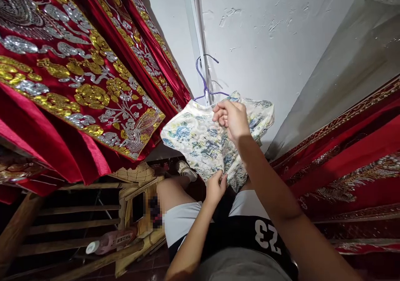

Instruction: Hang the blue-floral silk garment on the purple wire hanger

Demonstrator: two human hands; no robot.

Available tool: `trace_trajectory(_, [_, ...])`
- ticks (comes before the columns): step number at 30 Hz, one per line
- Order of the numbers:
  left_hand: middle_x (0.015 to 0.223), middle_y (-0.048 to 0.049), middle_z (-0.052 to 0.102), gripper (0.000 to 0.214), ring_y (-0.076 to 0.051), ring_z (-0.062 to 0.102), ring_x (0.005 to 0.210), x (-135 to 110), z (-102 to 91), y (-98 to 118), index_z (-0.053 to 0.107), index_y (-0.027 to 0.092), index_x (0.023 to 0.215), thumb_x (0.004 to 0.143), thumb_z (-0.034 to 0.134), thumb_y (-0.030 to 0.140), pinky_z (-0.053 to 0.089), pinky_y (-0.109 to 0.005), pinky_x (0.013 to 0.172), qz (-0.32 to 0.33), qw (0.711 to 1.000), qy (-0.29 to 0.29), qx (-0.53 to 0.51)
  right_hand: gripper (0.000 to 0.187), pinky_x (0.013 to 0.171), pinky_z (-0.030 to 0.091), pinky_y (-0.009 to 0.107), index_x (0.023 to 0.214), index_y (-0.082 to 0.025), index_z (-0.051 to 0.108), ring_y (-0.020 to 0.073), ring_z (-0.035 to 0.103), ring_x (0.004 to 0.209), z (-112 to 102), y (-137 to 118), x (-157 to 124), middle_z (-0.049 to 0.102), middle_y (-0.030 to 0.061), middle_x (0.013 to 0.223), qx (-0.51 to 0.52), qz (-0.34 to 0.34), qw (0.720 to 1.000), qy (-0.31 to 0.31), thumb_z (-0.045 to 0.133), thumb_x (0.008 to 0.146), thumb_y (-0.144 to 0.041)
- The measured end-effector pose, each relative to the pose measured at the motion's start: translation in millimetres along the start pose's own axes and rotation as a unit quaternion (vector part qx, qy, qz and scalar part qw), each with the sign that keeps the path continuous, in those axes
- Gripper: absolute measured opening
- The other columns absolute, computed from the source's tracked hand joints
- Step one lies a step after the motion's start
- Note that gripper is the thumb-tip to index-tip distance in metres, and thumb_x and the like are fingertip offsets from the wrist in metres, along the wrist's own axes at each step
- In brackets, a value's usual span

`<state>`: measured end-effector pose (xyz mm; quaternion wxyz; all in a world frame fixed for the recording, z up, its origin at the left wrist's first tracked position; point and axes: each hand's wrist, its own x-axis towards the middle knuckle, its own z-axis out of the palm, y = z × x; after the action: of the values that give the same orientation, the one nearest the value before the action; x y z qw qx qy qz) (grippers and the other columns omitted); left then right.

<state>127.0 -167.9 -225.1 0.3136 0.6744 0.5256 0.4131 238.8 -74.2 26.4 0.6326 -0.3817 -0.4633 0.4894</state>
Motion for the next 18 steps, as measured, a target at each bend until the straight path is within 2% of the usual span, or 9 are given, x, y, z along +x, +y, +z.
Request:
trace_trajectory(3, [0.065,0.0016,0.052,0.030,-0.016,0.048,0.062,8.5,-11.8,4.9,0.055,0.020,0.070,0.095,0.059,0.037,0.036,-0.027,0.064,0.015,0.999,-0.022,-0.018,0.026,0.042,0.028,0.019,0.069,-0.018,0.058,0.0049,0.040,0.041,3.3,-0.1,0.3,0.057,-0.0009,0.054,-0.007,-0.005,1.000,-0.007,0.051,0.093,-0.022])
trace_trajectory(5, [0.081,-0.0039,0.067,0.017,-0.020,0.061,0.077,22.5,-29.9,23.9,0.071,0.020,0.089,0.094,0.064,0.035,0.045,-0.030,0.075,0.061,0.996,-0.005,-0.061,0.027,0.042,0.027,0.019,0.067,-0.018,0.057,0.0047,0.040,0.042,0.5,7.1,-6.7,0.055,-0.0024,0.052,-0.012,-0.011,1.000,-0.021,0.052,0.092,-0.023])
trace_trajectory(8, [0.102,-0.0084,0.074,0.030,-0.022,0.067,0.093,58.7,-71.4,75.1,0.073,0.022,0.123,0.098,0.063,0.036,0.050,-0.035,0.087,0.172,0.975,0.101,-0.094,0.028,0.044,0.027,0.019,0.064,-0.018,0.056,0.0054,0.041,0.044,-2.8,13.7,-16.5,0.052,-0.0039,0.051,-0.024,-0.033,0.998,-0.042,0.053,0.092,-0.023])
trace_trajectory(10, [0.102,-0.0061,0.073,0.038,-0.019,0.066,0.089,88.8,-100.7,113.1,0.065,0.023,0.136,0.101,0.059,0.037,0.051,-0.034,0.086,0.237,0.953,0.173,-0.072,0.028,0.047,0.029,0.019,0.064,-0.018,0.056,0.0059,0.041,0.046,-2.4,12.6,-19.9,0.050,-0.0042,0.051,-0.035,-0.058,0.996,-0.056,0.051,0.092,-0.021])
trace_trajectory(11, [0.101,-0.0054,0.072,0.039,-0.017,0.065,0.086,103.1,-113.2,129.8,0.064,0.022,0.138,0.102,0.057,0.037,0.051,-0.033,0.085,0.264,0.948,0.173,-0.040,0.029,0.049,0.030,0.020,0.064,-0.019,0.056,0.0063,0.041,0.047,-1.6,11.6,-20.3,0.050,-0.0043,0.052,-0.041,-0.072,0.994,-0.064,0.050,0.092,-0.020])
trace_trajectory(14, [0.096,-0.0058,0.072,0.026,-0.016,0.063,0.085,133.4,-135.9,164.6,0.072,0.018,0.113,0.104,0.055,0.034,0.050,-0.030,0.082,0.319,0.933,0.151,0.075,0.028,0.052,0.030,0.022,0.065,-0.019,0.057,0.0079,0.041,0.050,0.2,16.7,-15.6,0.049,-0.0041,0.053,-0.058,-0.107,0.990,-0.078,0.051,0.093,-0.022])
trace_trajectory(16, [0.092,-0.0058,0.070,0.023,-0.016,0.063,0.085,140.4,-142.2,175.0,0.072,0.016,0.099,0.104,0.054,0.030,0.049,-0.030,0.081,0.345,0.917,0.152,0.132,0.028,0.053,0.028,0.024,0.065,-0.020,0.056,0.0089,0.040,0.052,-1.1,31.5,-9.9,0.047,-0.0040,0.055,-0.082,-0.121,0.987,-0.067,0.054,0.093,-0.026])
trace_trajectory(18, [0.092,-0.0052,0.069,0.023,-0.016,0.063,0.088,141.0,-150.6,175.6,0.070,0.015,0.096,0.104,0.052,0.027,0.048,-0.031,0.084,0.363,0.898,0.198,0.149,0.030,0.054,0.025,0.025,0.061,-0.020,0.053,0.0098,0.036,0.054,-5.3,53.8,-6.6,0.043,-0.0042,0.055,-0.123,-0.120,0.984,-0.044,0.057,0.090,-0.028])
